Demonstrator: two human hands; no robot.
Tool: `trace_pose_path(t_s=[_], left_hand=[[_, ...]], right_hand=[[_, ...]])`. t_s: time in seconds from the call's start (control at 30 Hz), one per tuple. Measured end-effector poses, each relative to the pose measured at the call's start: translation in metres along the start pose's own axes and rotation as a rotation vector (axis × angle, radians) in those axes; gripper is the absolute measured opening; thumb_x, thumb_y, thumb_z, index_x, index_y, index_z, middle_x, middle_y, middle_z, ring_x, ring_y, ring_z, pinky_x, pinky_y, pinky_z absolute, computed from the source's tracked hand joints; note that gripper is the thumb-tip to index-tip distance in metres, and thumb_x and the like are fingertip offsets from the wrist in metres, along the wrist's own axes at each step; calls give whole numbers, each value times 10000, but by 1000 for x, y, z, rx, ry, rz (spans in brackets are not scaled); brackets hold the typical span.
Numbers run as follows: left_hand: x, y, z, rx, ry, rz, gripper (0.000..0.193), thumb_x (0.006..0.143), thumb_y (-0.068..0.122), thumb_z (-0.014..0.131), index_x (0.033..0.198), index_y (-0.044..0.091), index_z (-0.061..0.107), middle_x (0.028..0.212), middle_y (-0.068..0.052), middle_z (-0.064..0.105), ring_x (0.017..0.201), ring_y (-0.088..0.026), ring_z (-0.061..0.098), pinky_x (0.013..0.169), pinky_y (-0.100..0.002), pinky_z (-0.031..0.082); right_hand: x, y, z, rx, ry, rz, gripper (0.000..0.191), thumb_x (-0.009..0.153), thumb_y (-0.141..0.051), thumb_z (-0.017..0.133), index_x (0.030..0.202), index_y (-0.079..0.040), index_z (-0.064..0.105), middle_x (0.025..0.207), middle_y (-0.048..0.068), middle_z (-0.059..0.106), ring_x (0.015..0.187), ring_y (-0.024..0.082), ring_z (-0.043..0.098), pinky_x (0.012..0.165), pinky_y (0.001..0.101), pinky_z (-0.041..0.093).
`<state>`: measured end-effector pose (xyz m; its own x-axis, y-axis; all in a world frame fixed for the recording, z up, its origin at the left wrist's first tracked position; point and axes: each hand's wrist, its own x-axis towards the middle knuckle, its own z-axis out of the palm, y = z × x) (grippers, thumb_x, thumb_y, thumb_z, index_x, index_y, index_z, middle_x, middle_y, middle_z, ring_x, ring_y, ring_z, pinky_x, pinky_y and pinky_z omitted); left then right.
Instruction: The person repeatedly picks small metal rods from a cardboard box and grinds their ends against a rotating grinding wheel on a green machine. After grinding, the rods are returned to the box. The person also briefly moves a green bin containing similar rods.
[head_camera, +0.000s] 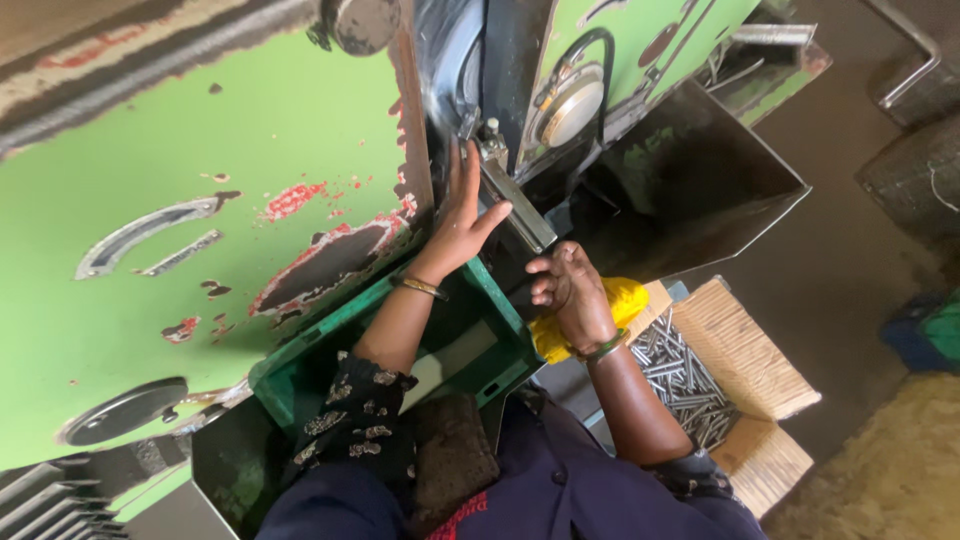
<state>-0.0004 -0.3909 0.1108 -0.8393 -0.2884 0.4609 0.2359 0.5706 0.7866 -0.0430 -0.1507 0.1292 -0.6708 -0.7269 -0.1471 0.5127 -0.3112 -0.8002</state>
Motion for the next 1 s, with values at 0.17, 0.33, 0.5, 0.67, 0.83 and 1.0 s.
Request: trace_pose_path(t_s=[0.17,0.33,0.5,0.67,0.83,1.0], left_hand=[[0,-2,12,132,159,-61,741,1152,363,568,1717,159,134,1789,-245,110,1637,-397,215,1345,-444,302],[7,7,0,27,-9,-34,1372,739,549,859,1622,59,-70,1653,-366,-79,1553,-511,62,1223,-540,225],[15,15,-6,-18,-80,-62,1501,642,560,900,1601,56,-139,1628,-376,-190,1542,-511,-42,1210,-551,172],[15,11,-8,-30,-76,-105,1306,813,500,825,1652,91,-89,1699,-328,-141,1600,-462,-35,1268,-530,148],[14,7,-6,-16,-69,-84,1184,903,471,751,1646,106,-96,1701,-301,-169,1595,-440,-100,1264,-530,129],[13,7,-5,-79,-89,-138,1079,976,485,656,1647,124,-108,1703,-279,-160,1601,-425,-85,1266,-522,139]], right_hand=[[3,1,0,-5,5,-8,252,1071,-371,502,1144,-132,471,1065,127,647,802,166,625,703,297,542],[4,-1,2,3,-14,-20,280,1068,-396,498,1147,-128,478,1072,125,642,842,168,623,734,298,539],[6,-2,2,39,-41,-25,281,1055,-397,516,1136,-130,486,1073,126,643,849,173,629,738,302,542],[7,-1,-1,61,-29,-35,269,1043,-388,531,1132,-136,506,1066,125,646,839,171,630,726,300,544],[7,-1,-3,60,-49,-36,267,1052,-385,537,1105,-125,501,1076,123,645,852,165,629,739,298,552],[6,-1,-2,58,-51,-29,261,1048,-378,531,1107,-125,508,1069,120,643,846,164,627,737,299,551]])
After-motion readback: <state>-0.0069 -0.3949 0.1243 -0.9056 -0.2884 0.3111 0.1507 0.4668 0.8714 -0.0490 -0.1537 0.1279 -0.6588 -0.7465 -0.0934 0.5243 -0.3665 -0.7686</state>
